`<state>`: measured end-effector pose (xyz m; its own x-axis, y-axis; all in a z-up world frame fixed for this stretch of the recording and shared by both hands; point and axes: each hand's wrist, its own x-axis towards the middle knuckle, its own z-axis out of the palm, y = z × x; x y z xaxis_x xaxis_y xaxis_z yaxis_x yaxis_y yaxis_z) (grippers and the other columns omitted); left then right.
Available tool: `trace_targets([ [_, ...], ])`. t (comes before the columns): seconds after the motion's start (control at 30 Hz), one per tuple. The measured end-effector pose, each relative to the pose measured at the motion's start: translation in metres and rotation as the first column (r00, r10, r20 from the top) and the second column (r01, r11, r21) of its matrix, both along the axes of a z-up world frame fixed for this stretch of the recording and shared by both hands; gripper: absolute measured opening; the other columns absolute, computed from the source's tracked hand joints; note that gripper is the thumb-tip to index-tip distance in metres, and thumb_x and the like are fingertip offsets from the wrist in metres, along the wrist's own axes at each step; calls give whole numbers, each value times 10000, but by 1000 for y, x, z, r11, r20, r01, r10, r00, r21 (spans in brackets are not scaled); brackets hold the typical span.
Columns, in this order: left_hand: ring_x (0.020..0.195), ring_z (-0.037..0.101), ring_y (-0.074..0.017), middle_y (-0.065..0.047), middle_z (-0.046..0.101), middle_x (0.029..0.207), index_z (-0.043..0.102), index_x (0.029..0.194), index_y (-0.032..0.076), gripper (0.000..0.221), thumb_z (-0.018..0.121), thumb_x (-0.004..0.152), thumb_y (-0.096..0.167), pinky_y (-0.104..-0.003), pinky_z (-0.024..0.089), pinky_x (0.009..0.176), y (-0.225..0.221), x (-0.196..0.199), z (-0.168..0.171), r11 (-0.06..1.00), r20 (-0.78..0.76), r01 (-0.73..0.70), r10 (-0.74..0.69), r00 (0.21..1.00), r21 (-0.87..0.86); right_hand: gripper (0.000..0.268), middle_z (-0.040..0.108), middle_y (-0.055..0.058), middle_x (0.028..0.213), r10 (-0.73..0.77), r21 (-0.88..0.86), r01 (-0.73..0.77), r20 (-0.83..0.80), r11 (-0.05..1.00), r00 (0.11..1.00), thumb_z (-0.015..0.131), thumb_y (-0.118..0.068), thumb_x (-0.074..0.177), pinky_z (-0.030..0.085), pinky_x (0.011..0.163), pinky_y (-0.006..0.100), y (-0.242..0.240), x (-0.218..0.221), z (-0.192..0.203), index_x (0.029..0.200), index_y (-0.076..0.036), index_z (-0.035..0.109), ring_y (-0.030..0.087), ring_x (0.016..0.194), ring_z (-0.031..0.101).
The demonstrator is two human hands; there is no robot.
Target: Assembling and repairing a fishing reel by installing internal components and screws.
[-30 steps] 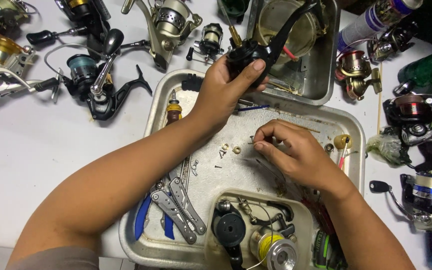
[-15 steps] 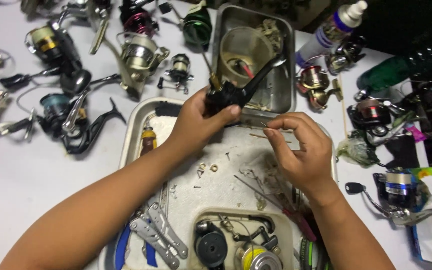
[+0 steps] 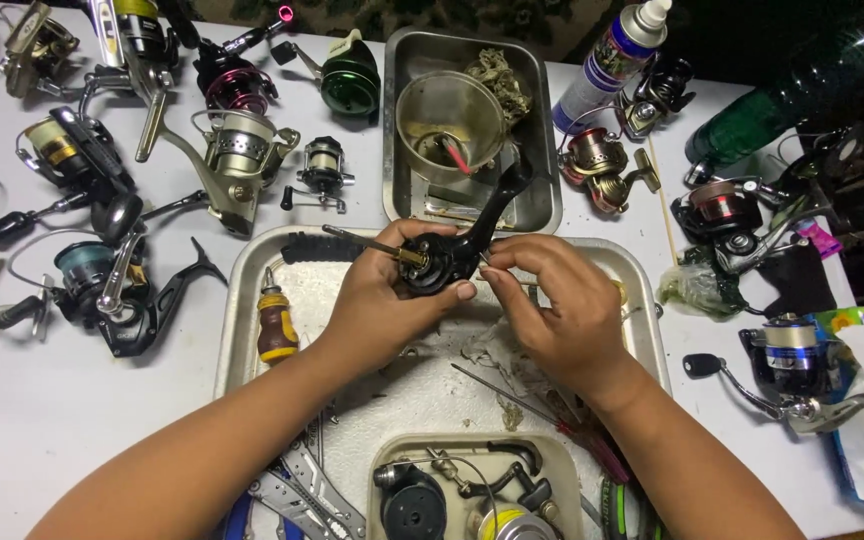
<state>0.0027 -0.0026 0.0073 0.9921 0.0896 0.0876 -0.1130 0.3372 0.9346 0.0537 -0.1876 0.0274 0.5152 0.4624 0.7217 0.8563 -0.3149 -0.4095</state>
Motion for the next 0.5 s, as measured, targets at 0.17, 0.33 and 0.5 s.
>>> trace_targets([
  [0.17,810,732,-212,-229,749,940,588,1255,-13,518,817,790,-12,-285,634,706,-1,0,0,1000,4,4,-4,1000,-20,31,750,111,909,7,-2,-7,14,1000,1000,758,-14,917,600,767,397,3,-5,11,935,-27,736,337,862,756],
  [0.33,941,744,-296,-303,731,1054,581,1269,-21,524,802,794,-34,-348,652,793,0,-1,-5,999,39,15,-13,999,-45,38,739,107,895,9,-4,-8,39,1000,999,764,-6,913,603,763,393,3,-4,12,939,-22,742,331,848,752],
  [0.5,983,716,-286,-305,724,1094,591,1264,-33,534,812,779,-61,-368,638,821,-1,-3,-13,998,63,15,-12,998,-58,48,730,121,891,23,20,-25,80,999,996,760,32,906,601,764,391,2,-5,13,925,-5,738,332,849,750],
])
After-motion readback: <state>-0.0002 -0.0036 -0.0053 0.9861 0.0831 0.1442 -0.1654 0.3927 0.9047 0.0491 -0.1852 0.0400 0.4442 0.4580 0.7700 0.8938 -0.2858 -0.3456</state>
